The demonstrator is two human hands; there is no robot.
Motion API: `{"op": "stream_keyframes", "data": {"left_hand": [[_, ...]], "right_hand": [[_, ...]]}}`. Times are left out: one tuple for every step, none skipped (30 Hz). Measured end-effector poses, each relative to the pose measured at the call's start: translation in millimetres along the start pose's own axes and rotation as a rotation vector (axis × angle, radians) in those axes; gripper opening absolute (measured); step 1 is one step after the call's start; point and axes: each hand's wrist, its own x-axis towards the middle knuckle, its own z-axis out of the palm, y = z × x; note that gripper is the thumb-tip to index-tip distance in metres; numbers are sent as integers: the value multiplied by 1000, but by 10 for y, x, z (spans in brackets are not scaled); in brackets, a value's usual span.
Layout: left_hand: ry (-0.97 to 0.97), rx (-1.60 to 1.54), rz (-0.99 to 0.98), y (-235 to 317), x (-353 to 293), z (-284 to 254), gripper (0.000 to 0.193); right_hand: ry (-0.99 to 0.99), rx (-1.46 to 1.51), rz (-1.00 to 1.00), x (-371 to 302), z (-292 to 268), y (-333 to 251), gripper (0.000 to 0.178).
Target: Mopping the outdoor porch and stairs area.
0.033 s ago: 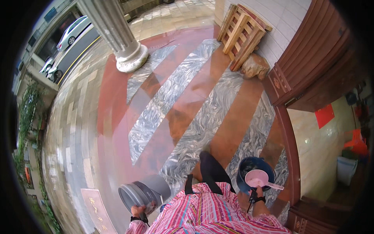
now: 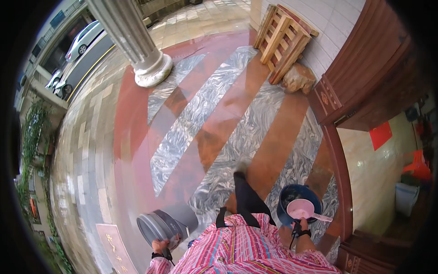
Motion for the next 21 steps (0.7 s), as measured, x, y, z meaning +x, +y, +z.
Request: {"op": "stream_keyframes", "data": {"left_hand": [[67, 84, -6, 78, 272, -53, 46], [69, 89, -3, 333, 425, -53, 46], [87, 45, 30, 689, 574, -79, 47], [88, -17, 53, 1052, 715, -167, 47], [105, -41, 74, 1248, 892, -181, 49], [107, -39, 72, 1503, 993, -199, 49], [93, 6, 37, 1730, 1063, -234, 51], [81, 45, 1, 1992, 1148, -283, 52], [87, 92, -14, 2230, 1232, -299, 55], [89, 91, -18, 2455, 1301, -323, 55], [41, 107, -40, 2668, 1360, -352, 56], [-4, 120, -59, 2893, 1465, -404, 57], [-41, 128, -105, 3030, 1568, -371, 60], [-42, 123, -113, 3157, 1656, -338, 60], [-81, 149, -147, 3324, 1769, -293, 62], [-122, 175, -183, 3464, 1872, -244, 64], [-166, 168, -199, 3549, 2001, -186, 66], [-208, 160, -218, 3608, 2146, -128, 68], [-263, 262, -250, 3701, 2295, -96, 72], [-266, 260, -256, 3670, 2391, -14, 72], [-178, 307, -221, 3657, 2489, 96, 74]], "right_hand": [[-44, 135, 124, -82, 397, -348, 38], [-42, 271, 236, -147, 688, -693, 28], [-23, 410, 355, -351, 1074, -1093, 19], [-101, 297, 377, -131, 1240, -1268, 30], [-34, 288, 398, 81, 1385, -1461, 29], [26, 284, 433, 165, 1647, -1630, 28], [26, 281, 441, 186, 1899, -1859, 28], [49, 267, 449, 253, 2181, -2163, 33], [73, 252, 456, 334, 2433, -2461, 39], [70, 248, 457, 475, 2634, -2705, 39], [4, 257, 497, 597, 2853, -2976, 40], [-67, 267, 535, 712, 3124, -3276, 40], [-79, 271, 505, 732, 3430, -3601, 38], [-77, 269, 459, 825, 3727, -3862, 36], [-110, 253, 482, 900, 4025, -4220, 35], [-142, 234, 505, 974, 4292, -4549, 35], [-138, 229, 497, 1092, 4533, -4799, 35], [-120, 217, 421, 1235, 4802, -5023, 34], [-100, 206, 347, 1349, 5063, -5224, 33], [-61, 194, 386, 1455, 5324, -5477, 35], [-72, 187, 395, 1532, 5559, -5701, 35]]}}
